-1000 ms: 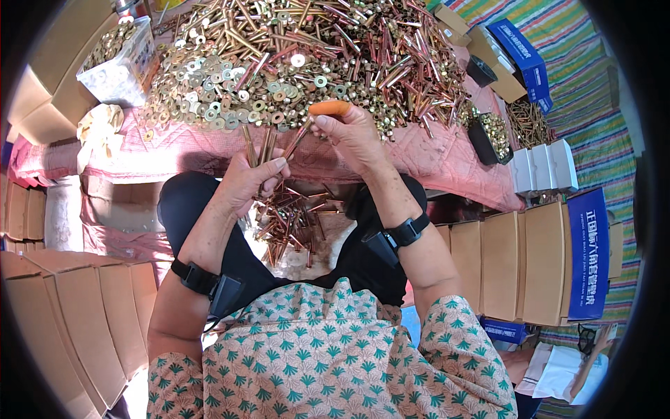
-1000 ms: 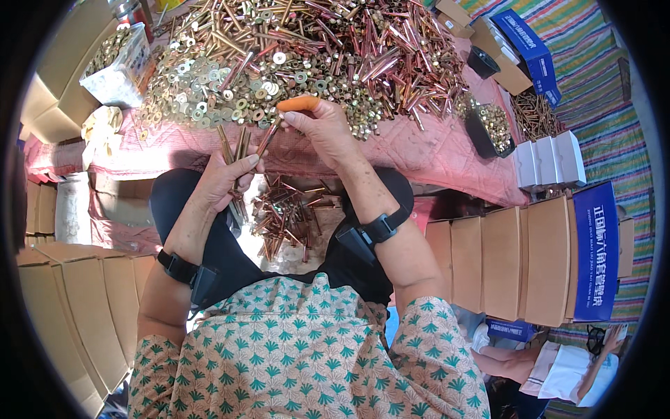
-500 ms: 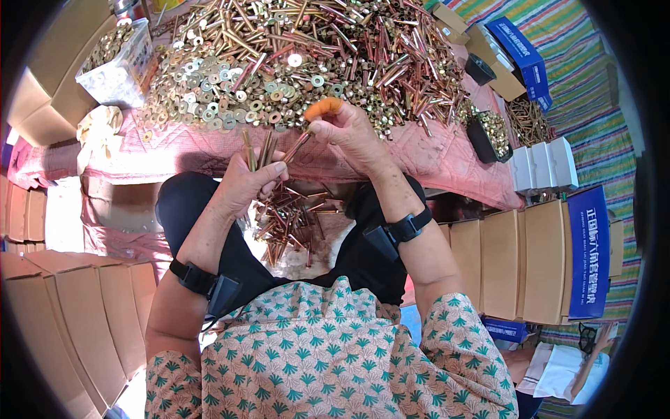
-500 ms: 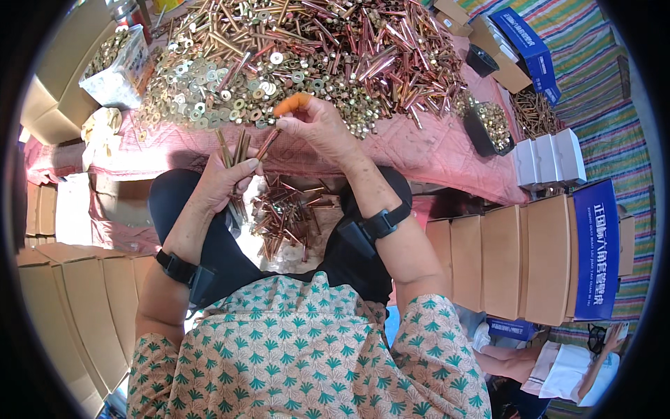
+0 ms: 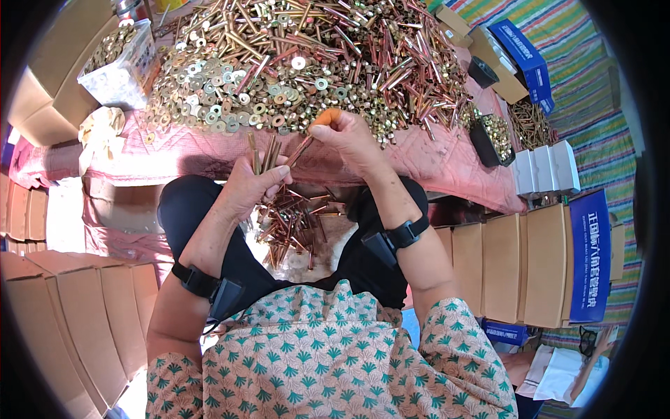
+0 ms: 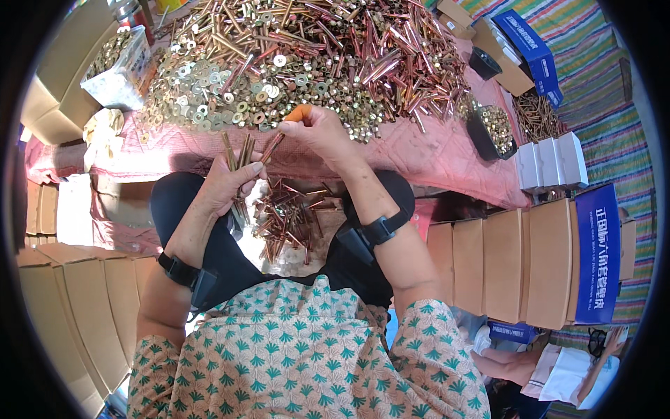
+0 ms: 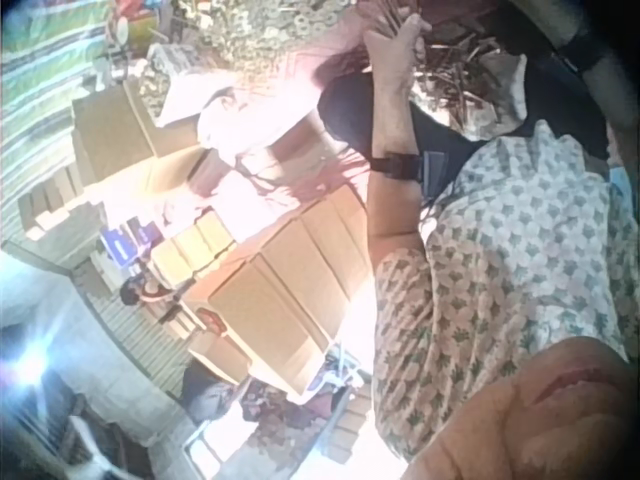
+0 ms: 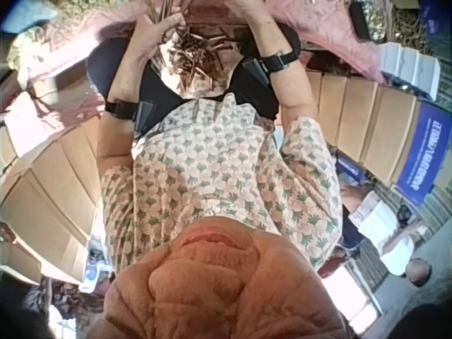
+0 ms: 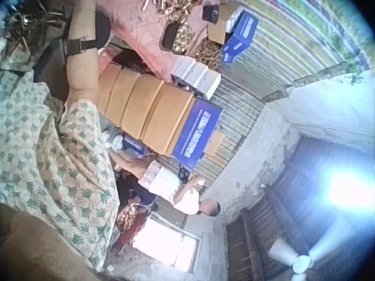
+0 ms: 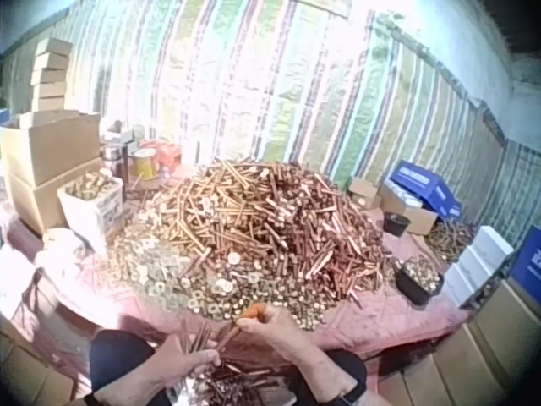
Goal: Picking and threading washers onto screws from a large pile of metal hardware.
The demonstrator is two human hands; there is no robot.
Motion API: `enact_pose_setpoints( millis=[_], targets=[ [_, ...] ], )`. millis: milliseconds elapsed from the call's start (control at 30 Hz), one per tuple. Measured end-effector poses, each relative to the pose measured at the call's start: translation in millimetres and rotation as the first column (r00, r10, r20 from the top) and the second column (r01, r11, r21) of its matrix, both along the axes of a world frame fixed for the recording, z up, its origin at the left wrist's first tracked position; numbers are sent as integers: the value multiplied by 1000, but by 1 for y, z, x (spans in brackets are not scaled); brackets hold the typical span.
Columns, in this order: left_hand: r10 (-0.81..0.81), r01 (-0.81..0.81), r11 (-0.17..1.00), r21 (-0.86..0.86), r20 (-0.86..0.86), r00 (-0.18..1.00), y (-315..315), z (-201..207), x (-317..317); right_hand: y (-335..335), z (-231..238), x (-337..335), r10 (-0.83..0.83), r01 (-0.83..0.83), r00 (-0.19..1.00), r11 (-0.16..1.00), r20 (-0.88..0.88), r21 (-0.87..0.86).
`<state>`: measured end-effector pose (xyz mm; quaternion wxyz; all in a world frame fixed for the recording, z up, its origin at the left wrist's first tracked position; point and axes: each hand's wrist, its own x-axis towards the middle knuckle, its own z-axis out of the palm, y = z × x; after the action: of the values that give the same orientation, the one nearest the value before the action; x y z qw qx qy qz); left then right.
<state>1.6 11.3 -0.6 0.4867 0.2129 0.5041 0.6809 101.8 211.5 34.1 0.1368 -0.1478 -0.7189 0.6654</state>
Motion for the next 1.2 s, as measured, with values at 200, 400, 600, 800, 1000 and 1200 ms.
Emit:
enact_pose_setpoints(
  millis=[200,400,600,800,1000,1200],
  targets=[
    [-3,3,1000,-20,-1,1000,-4,2,0,1,9,8,104,-102,995,960,-3,-262],
    [-4,4,999,-54,-7,1000,-1,2,1,1,-6,0,-50,28,992,983,116,182],
    [-47,48,995,-88,12,999,0,0,2,11,-12,7,-39,29,995,994,92,108],
    [-114,109,984,-143,-26,993,-4,-2,-1,9,1,15,144,-132,986,983,88,-130],
    [-118,82,979,-187,-191,974,-12,2,-9,6,18,-11,-135,-76,951,769,277,635],
    [266,-293,956,29,343,901,-17,-8,-31,-12,10,-105,143,9,987,427,-77,904]
  ],
)
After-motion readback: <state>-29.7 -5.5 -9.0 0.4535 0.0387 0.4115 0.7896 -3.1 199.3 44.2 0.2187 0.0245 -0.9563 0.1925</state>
